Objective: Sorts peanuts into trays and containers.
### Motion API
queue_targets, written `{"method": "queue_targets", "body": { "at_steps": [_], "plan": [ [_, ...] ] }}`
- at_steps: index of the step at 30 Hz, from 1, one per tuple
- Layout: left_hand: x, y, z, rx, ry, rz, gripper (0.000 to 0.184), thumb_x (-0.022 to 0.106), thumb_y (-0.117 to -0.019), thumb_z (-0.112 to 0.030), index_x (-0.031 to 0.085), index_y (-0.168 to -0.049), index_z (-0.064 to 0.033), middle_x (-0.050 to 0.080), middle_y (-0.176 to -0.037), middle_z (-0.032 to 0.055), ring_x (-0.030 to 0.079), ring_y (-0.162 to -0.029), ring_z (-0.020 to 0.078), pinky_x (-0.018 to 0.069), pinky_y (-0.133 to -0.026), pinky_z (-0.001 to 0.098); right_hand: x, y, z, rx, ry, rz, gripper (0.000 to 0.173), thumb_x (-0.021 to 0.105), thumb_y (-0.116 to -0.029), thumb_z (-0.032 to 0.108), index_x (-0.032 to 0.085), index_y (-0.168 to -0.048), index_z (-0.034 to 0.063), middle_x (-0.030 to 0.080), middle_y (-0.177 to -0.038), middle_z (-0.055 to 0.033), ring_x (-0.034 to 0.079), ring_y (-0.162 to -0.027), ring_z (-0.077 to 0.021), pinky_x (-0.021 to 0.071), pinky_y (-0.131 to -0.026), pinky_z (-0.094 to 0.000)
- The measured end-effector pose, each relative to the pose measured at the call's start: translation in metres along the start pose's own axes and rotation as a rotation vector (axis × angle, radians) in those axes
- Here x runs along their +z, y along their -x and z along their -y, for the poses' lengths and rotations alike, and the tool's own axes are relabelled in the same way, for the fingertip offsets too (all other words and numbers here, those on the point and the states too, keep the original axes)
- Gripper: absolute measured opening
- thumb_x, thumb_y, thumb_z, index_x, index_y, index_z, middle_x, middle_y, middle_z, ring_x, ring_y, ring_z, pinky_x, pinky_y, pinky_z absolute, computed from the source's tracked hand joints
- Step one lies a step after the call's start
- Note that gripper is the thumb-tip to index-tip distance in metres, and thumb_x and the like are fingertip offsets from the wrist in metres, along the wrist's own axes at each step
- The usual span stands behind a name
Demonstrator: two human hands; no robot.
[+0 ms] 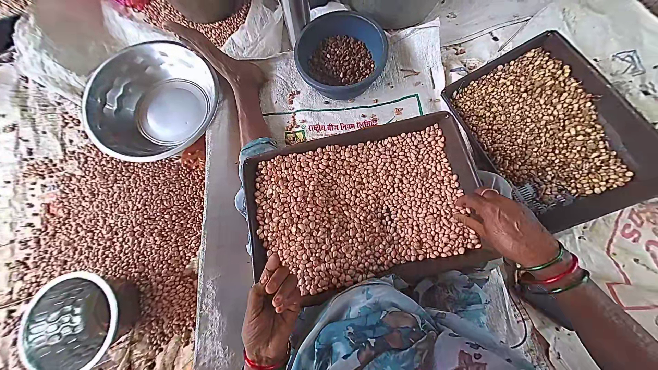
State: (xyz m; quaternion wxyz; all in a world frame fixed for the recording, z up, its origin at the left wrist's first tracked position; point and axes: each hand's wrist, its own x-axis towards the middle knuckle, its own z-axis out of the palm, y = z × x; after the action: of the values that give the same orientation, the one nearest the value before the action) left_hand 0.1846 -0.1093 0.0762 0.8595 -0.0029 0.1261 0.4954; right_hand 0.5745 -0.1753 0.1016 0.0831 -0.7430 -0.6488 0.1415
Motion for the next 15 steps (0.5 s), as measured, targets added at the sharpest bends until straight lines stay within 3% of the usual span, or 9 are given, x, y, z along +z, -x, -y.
{"method": "queue_targets", "body": {
  "at_steps": [3, 5, 8, 11, 13, 15],
  "plan": [
    [0.0, 0.001, -0.001, -0.004, 0.038, -0.001, 0.017, 0.063, -0.0934, -0.005, 0.07, -0.109, -0.0004, 0.07, -0.077, 0.0009, 0.067, -0.064, 0.005, 0.0544, -0.06, 0.0147, 0.005, -0.023, -0.002, 0.009, -0.088, -0.141, 0.016, 0.061, -0.0977, -0.001, 0.073, -0.108, -0.006, 0.069, -0.1, -0.0294, 0.069, -0.092, -0.0491, 0.0535, -0.077, -0.0634],
    [0.003, -0.002, 0.0, -0.033, 0.062, 0.008, 0.018, 0.063, -0.0929, -0.003, 0.07, -0.109, 0.0002, 0.07, -0.078, 0.0015, 0.068, -0.065, 0.0057, 0.0547, -0.06, 0.015, 0.012, -0.046, -0.003, -0.045, -0.076, -0.173, 0.02, 0.059, -0.0995, -0.001, 0.073, -0.112, -0.0044, 0.068, -0.103, -0.0287, 0.068, -0.092, -0.0483, 0.0536, -0.076, -0.0611],
    [0.016, -0.017, 0.01, -0.049, 0.012, -0.054, 0.013, 0.056, -0.0981, -0.005, 0.068, -0.102, -0.002, 0.068, -0.075, 0.0006, 0.067, -0.063, 0.005, 0.0551, -0.058, 0.0146, 0.016, -0.085, -0.003, -0.014, 0.051, 0.022, 0.018, 0.063, -0.0997, 0.006, 0.072, -0.109, -0.0063, 0.067, -0.107, -0.0295, 0.066, -0.101, -0.0488, 0.0526, -0.081, -0.061],
    [0.035, -0.041, 0.034, -0.038, -0.268, -0.185, 0.036, 0.032, -0.1083, -0.012, 0.067, -0.106, -0.0036, 0.07, -0.078, 0.0002, 0.068, -0.063, 0.004, 0.0574, -0.061, 0.0146, -0.002, -0.104, 0.001, 0.005, 0.01, 0.157, 0.017, 0.066, -0.0972, 0.008, 0.073, -0.104, -0.0058, 0.067, -0.108, -0.0286, 0.066, -0.103, -0.0471, 0.051, -0.083, -0.0626],
    [0.048, -0.057, 0.057, -0.102, -0.484, -0.287, 0.043, 0.021, -0.1114, -0.015, 0.062, -0.117, -0.0025, 0.074, -0.089, 0.0045, 0.072, -0.074, 0.0079, 0.0597, -0.069, 0.0184, -0.029, -0.095, 0.013, -0.087, -0.159, 0.129, 0.013, 0.072, -0.0936, 0.007, 0.074, -0.1, -0.0035, 0.067, -0.1, -0.0231, 0.065, -0.089, -0.0364, 0.0512, -0.078, -0.0523],
    [0.052, -0.075, 0.081, -0.211, -0.531, -0.307, 0.044, 0.019, -0.113, -0.019, 0.056, -0.126, 0.0009, 0.075, -0.1, 0.0106, 0.075, -0.087, 0.0142, 0.0605, -0.078, 0.0231, -0.045, -0.081, 0.02, -0.22, -0.394, 0.067, 0.009, 0.075, -0.0881, 0.008, 0.074, -0.094, 0.0017, 0.064, -0.084, -0.0064, 0.053, -0.066, -0.0078, 0.0437, -0.06, -0.0235]
  ]
}}
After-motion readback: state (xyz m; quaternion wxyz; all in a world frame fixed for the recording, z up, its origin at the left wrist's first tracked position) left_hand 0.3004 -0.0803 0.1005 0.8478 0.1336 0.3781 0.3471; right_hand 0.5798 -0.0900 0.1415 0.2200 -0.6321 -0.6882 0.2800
